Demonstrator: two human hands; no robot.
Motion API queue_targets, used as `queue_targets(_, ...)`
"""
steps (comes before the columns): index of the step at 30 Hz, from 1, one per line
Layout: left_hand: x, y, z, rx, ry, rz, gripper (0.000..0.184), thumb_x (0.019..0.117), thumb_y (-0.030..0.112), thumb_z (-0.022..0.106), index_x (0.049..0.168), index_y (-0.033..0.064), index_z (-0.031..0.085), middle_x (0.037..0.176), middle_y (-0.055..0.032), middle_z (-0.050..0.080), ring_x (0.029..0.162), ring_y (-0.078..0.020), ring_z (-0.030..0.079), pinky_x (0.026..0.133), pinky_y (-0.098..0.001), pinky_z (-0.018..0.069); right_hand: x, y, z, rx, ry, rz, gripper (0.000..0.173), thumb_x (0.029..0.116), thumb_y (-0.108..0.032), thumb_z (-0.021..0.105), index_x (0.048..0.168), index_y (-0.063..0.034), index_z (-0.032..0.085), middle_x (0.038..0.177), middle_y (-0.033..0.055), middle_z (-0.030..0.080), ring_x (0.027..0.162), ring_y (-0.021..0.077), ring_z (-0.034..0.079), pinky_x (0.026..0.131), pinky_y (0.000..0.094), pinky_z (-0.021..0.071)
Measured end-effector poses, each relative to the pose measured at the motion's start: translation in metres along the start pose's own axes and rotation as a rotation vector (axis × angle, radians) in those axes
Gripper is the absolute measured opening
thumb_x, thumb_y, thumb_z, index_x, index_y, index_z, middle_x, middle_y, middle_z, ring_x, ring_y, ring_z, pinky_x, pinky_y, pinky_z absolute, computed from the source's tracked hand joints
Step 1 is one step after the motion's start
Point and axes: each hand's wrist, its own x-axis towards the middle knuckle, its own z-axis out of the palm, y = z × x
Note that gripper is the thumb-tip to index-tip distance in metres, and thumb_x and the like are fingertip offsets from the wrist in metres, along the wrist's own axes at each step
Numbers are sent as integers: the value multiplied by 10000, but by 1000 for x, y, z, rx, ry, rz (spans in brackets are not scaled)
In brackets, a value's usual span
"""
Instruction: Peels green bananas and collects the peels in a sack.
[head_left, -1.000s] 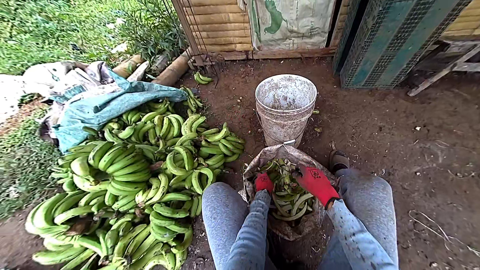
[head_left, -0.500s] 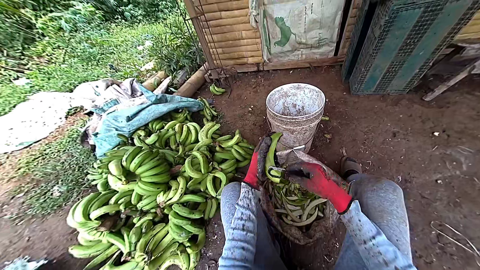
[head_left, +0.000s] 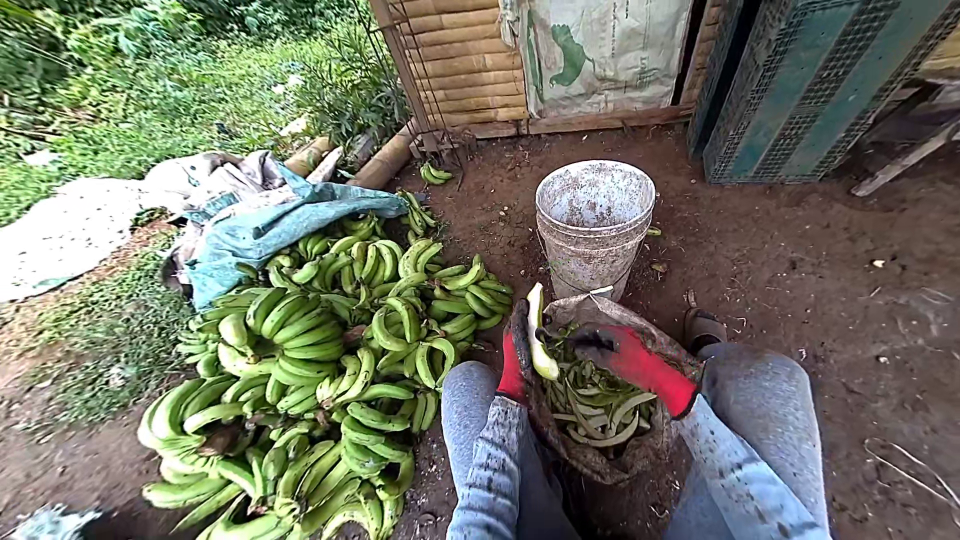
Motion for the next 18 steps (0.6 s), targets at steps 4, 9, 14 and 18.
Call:
queue_targets(4, -12, -7, 7, -62, -157, -137, 473, 1124, 395, 261, 1126, 54, 588, 763, -82, 647, 591, -147, 635, 509, -285, 558, 11, 5, 0, -357, 155, 50, 355, 1014, -238, 597, 1348, -145, 669, 1297, 159, 663, 1197, 292, 643, 1064, 496, 488)
queue_targets(9, -9, -28, -2, 147, -88, -76, 455, 1132, 334, 275, 1262, 18, 575, 910, -100, 659, 735, -160, 649, 659, -327, 582, 19, 4, -25, -368, 530, 84, 360, 1004, -214, 661, 1353, -125, 649, 1226, 210, 661, 1098, 385, 664, 944, 598, 524)
queue_targets(14, 13, -11, 6, -38, 88, 145, 399, 1133, 306, 290, 1261, 49, 567, 929, -59, 653, 783, -109, 641, 707, -286, 569, -10, -1, 13, -215, 25, -47, 343, 1010, -330, 618, 1276, -129, 696, 1189, 90, 707, 1097, 175, 671, 1011, 380, 524)
queue_targets(18, -2, -17, -5, 153, -144, -23, 400, 1135, 227, 256, 1281, 19, 565, 1008, -90, 675, 863, -115, 656, 779, -276, 566, 13, 6, 2, -522, 242, 83, 389, 1000, -200, 581, 1378, -132, 646, 1323, 230, 631, 1225, 402, 613, 1060, 571, 464)
